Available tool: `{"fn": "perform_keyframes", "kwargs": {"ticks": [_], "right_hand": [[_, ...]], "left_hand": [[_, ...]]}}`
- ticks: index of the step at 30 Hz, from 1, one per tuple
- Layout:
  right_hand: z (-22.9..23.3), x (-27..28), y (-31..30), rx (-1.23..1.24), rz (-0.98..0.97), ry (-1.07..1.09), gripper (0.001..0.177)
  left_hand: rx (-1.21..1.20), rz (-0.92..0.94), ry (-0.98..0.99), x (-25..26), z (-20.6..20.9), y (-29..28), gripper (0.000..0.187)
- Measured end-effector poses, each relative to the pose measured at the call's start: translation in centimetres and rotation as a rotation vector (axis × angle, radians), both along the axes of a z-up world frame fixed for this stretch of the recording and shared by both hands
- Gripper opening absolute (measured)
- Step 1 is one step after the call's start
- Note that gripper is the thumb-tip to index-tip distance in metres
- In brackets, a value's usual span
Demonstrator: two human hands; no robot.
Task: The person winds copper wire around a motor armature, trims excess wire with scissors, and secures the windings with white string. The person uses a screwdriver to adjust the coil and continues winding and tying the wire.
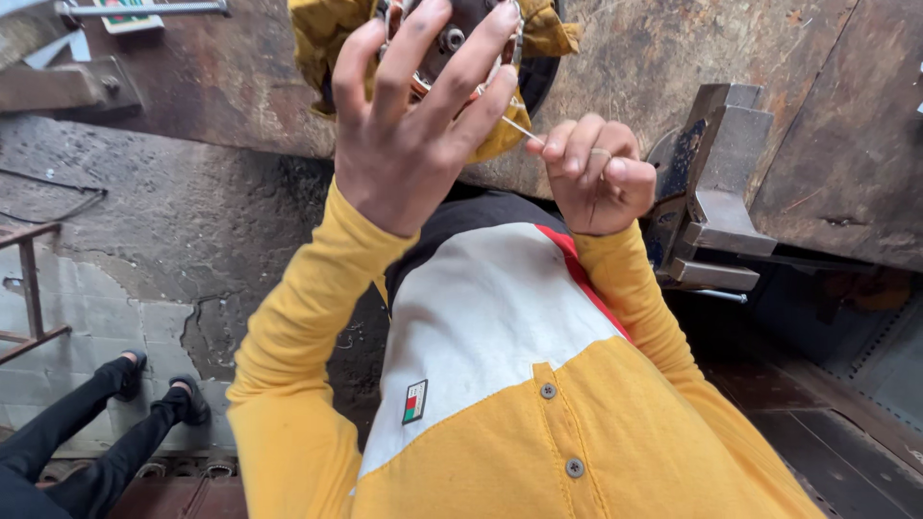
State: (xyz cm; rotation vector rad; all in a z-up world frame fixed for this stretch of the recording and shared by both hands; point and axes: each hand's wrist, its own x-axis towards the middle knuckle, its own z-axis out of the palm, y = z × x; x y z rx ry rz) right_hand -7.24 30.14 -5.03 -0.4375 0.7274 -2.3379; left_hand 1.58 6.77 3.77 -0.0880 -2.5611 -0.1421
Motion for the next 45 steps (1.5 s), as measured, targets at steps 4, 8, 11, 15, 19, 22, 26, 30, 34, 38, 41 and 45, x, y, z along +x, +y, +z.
{"fn": "perform_keyframes", "kwargs": {"ticks": [4, 8, 11, 15, 19, 22, 26, 30, 34, 38, 41, 45], "right_hand": [[-0.1, -0.2, -0.1, 0.018, -0.001, 0.019, 0.022], [-0.1, -0.4, -0.5, -0.108, 0.029, -0.126, 0.027], [-0.3, -0.4, -0.9, -0.179, 0.043, -0.194, 0.027], [-0.4, -0.9, -1.1, -0.174, 0.077, -0.225, 0.025], [-0.4, -1.1, -0.9, -0.203, 0.115, -0.272, 0.025], [-0.2, -1.5, -1.2, -0.222, 0.132, -0.28, 0.025], [0.6, -1.9, -2.2, -0.284, 0.145, -0.32, 0.027], [1.7, -2.5, -3.1, -0.302, 0.137, -0.358, 0.024], [3.0, -4.4, -4.7, -0.218, 0.13, -0.303, 0.028], [4.1, -5.5, -5.8, -0.131, 0.123, -0.271, 0.03], [4.4, -5.8, -6.2, -0.077, 0.104, -0.29, 0.03], [4.3, -5.9, -6.1, -0.031, 0.054, -0.322, 0.03]], "left_hand": [[-0.131, -0.059, -0.033, -0.3, 0.2, -0.2, 0.015], [-0.067, -0.113, -0.089, -0.2, -0.7, 0.1, 0.027], [0.057, -0.145, -0.106, 0.2, -1.0, 0.3, 0.028], [0.124, -0.095, -0.056, 0.8, 0.4, -0.4, 0.032], [0.02, -0.126, -0.054, 0.9, 1.4, -1.3, 0.036], [-0.016, -0.173, -0.05, -0.1, 0.9, -1.6, 0.03], [0.021, -0.219, -0.09, -0.6, -0.1, -2.1, 0.018], [0.11, -0.175, -0.024, 0.5, -1.1, -1.0, 0.021], [0.166, -0.112, 0.023, 1.6, -1.8, 0.4, 0.022], [0.117, -0.155, 0.028, 2.3, -3.5, 0.1, 0.026], [0.07, -0.238, 0.027, 1.9, -4.3, -1.2, 0.022], [-0.055, -0.302, 0.074, 1.2, -4.9, -2.5, 0.017]]}}
